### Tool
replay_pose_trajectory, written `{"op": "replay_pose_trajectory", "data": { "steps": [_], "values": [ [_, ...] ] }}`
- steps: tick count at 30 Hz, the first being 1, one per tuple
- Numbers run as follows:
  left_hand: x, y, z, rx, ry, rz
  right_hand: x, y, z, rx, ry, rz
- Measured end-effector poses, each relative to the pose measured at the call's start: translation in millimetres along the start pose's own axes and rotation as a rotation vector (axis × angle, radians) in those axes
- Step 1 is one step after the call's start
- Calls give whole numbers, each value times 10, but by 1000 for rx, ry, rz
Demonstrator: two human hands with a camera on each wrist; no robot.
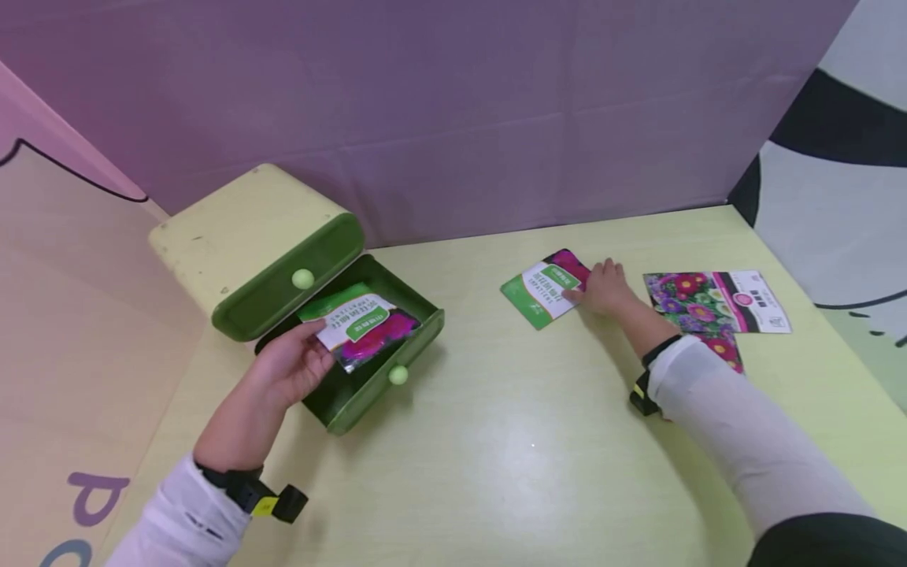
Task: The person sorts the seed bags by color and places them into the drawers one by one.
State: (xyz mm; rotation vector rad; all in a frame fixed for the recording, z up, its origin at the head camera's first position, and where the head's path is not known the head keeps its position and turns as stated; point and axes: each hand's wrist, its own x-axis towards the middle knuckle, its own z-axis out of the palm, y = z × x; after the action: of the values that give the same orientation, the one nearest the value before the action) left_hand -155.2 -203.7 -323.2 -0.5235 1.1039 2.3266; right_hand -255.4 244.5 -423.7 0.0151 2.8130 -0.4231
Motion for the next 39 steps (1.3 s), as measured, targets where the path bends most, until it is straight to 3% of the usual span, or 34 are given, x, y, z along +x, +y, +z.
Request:
{"op": "replay_pose_trajectory", "data": {
  "steps": [7,13,19,25,39],
  "values": [
    [49,14,-64,-109,-3,13,11,3,20,-14,-3,6],
    [90,22,-116,-127,-7,4,10,4,6,14,-14,11],
    [87,26,-118,-69,-7,5,7,-10,-18,12,-17,6],
    [76,6,-34,39,64,15,2,-32,-41,5,-25,6],
    [-2,-53,162,120,198,130,53,-23,-21,-1,-9,17]
  ]
}}
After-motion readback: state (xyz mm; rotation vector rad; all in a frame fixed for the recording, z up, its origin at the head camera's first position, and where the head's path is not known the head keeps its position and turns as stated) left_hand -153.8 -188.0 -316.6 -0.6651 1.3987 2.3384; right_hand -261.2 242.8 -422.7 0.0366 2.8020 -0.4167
